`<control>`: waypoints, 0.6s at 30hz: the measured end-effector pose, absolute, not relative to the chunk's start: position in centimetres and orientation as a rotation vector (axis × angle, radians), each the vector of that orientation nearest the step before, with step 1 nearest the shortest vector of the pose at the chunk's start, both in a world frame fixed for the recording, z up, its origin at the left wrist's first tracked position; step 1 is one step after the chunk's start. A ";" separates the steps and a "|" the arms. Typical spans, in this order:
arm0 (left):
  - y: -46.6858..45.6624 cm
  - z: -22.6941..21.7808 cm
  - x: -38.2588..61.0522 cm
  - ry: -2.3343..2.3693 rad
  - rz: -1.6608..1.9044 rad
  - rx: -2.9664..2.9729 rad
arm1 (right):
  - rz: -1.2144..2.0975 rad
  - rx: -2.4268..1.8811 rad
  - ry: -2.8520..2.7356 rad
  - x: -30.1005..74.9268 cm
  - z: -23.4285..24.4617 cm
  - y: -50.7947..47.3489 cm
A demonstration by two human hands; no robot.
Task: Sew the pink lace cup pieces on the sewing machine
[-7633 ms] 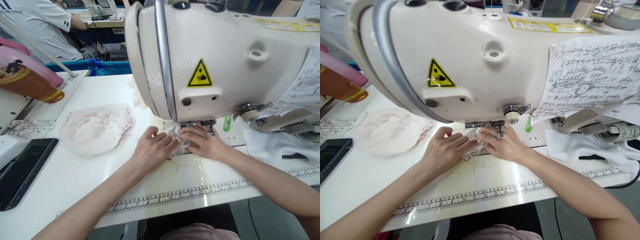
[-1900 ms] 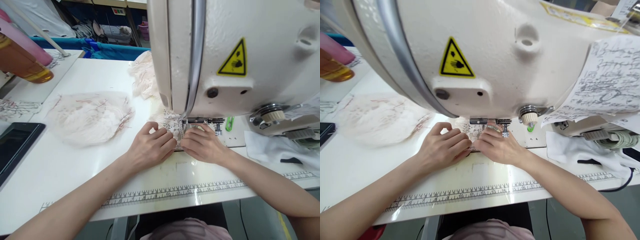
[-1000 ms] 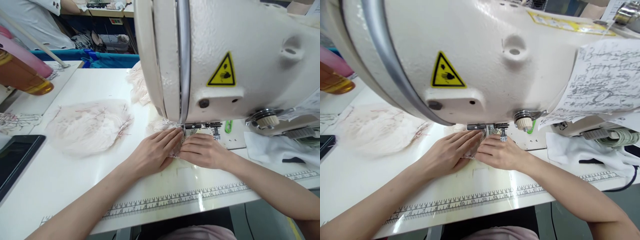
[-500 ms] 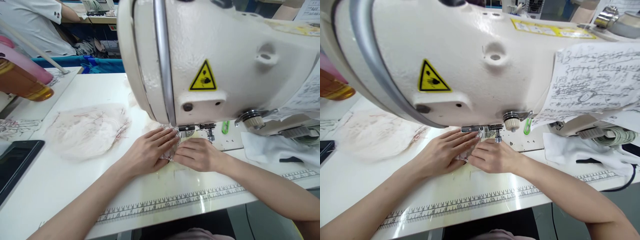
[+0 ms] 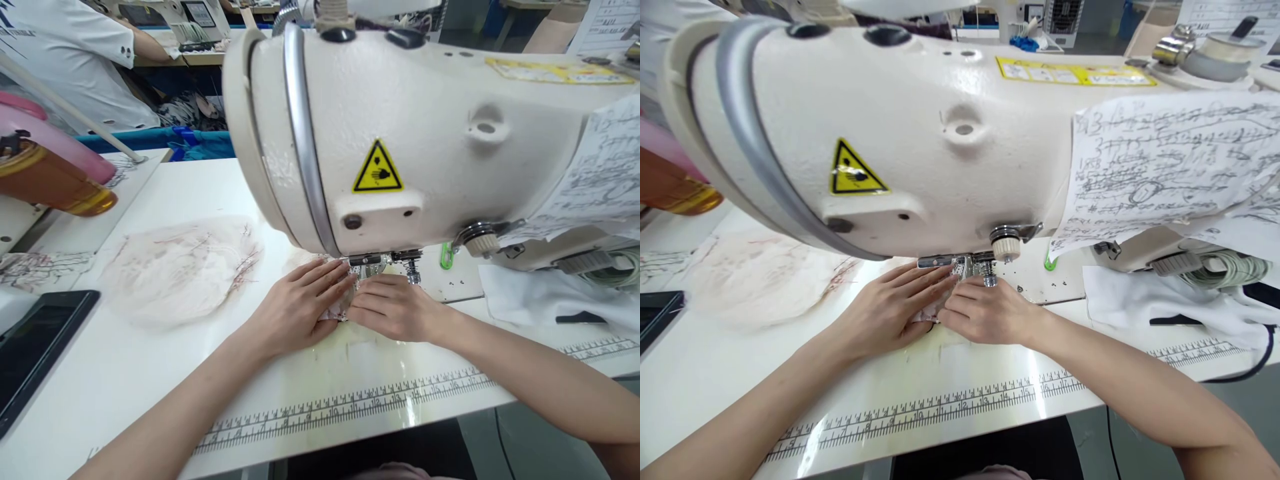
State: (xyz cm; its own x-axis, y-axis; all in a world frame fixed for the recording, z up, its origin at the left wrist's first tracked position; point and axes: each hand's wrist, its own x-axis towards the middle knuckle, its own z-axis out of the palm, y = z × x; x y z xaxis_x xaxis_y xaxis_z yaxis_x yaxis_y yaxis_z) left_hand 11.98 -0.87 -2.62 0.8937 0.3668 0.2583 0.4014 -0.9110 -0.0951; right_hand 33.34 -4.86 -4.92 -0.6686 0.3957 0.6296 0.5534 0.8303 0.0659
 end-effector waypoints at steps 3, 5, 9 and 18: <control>-1.0 -2.7 12.2 -0.614 -0.364 -2.890 | -0.291 -0.749 -2.408 33.6 -5.2 -5.0; -1.2 -2.8 12.3 -0.628 -0.367 -2.877 | -0.272 -0.775 -2.417 33.7 -5.2 -5.0; -1.4 -3.0 12.4 -0.660 -0.361 -2.859 | -0.267 -0.792 -2.461 34.1 -5.1 -4.9; -1.8 -2.8 12.8 -0.687 -0.326 -2.827 | -0.341 -0.830 -2.492 34.6 -4.4 -4.3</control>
State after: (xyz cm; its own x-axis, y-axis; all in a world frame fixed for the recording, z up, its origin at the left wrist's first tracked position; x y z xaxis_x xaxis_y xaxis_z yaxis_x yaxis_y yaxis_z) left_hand 12.76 -1.80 -2.78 0.8666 0.4242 0.2628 0.4716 -0.8683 -0.1536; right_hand 34.61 -4.31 -4.39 -0.6963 0.4939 0.5208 0.6157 0.7839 0.0797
